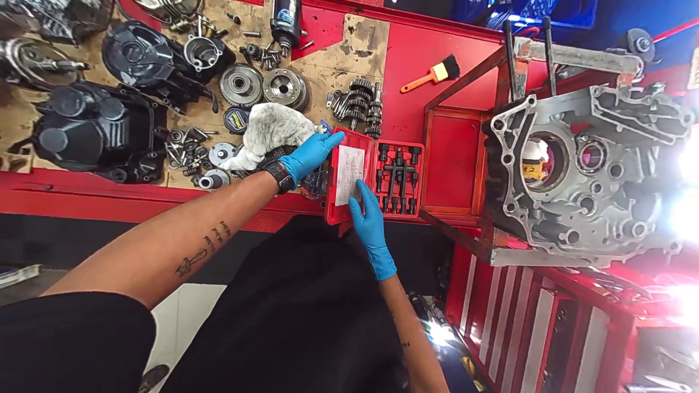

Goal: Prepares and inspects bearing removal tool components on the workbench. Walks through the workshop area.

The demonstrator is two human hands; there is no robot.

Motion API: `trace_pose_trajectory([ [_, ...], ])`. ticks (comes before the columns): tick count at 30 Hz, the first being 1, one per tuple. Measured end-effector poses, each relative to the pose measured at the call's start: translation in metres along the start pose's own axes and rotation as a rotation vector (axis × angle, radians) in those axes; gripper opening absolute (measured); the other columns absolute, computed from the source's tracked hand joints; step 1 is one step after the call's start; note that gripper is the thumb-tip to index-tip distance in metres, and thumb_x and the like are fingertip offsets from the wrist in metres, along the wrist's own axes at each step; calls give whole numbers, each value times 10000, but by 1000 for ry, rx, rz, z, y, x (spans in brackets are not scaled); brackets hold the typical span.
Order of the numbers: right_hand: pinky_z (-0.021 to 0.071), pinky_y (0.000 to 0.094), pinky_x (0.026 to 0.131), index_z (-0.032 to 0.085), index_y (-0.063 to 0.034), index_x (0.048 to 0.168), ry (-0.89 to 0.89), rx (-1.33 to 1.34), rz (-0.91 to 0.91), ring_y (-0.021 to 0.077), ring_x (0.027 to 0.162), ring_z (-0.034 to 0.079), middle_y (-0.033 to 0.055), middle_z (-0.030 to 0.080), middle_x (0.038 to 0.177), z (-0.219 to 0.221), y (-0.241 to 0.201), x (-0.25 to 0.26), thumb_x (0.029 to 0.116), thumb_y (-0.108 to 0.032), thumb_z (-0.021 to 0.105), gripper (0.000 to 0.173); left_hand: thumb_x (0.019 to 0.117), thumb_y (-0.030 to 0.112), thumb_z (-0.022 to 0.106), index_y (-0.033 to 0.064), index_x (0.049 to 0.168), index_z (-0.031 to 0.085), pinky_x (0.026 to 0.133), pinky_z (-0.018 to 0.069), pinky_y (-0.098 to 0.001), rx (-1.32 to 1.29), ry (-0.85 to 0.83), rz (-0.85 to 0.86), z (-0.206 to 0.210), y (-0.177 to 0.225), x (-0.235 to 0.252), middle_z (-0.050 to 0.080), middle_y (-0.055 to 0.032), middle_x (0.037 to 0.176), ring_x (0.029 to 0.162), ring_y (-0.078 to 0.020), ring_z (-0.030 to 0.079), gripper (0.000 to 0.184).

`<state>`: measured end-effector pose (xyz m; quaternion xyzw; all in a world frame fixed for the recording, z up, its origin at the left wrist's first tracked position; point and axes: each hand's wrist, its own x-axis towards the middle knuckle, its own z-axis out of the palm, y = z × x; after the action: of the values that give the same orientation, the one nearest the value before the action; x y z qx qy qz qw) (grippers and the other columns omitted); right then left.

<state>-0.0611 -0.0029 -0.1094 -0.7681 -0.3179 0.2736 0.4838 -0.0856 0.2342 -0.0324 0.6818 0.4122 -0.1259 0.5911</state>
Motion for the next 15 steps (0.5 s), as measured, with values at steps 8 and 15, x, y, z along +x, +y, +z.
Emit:
trace_pose_trajectory([
  [8, 417, 442, 1172, 554, 38, 1430, -45, 48, 38, 300, 1388, 524, 208, 567, 1460, -17, -3, 3, 1038, -214, 522, 467, 985, 537, 615, 80, 1260, 659, 937, 533, -515, 17, -1, 9, 23, 3, -2, 718, -137, 1104, 1022, -242, 692, 535],
  [15, 396, 439, 1183, 524, 14, 1466, 51, -21, 131, 286, 1426, 482, 194, 504, 1527, -21, 12, 6, 1031, -282, 537, 527, 957, 565, 641, 75, 1251, 666, 933, 534, -528, 83, 7, -23, 29, 2, 4, 723, -138, 1091, 1018, -254, 696, 572],
])
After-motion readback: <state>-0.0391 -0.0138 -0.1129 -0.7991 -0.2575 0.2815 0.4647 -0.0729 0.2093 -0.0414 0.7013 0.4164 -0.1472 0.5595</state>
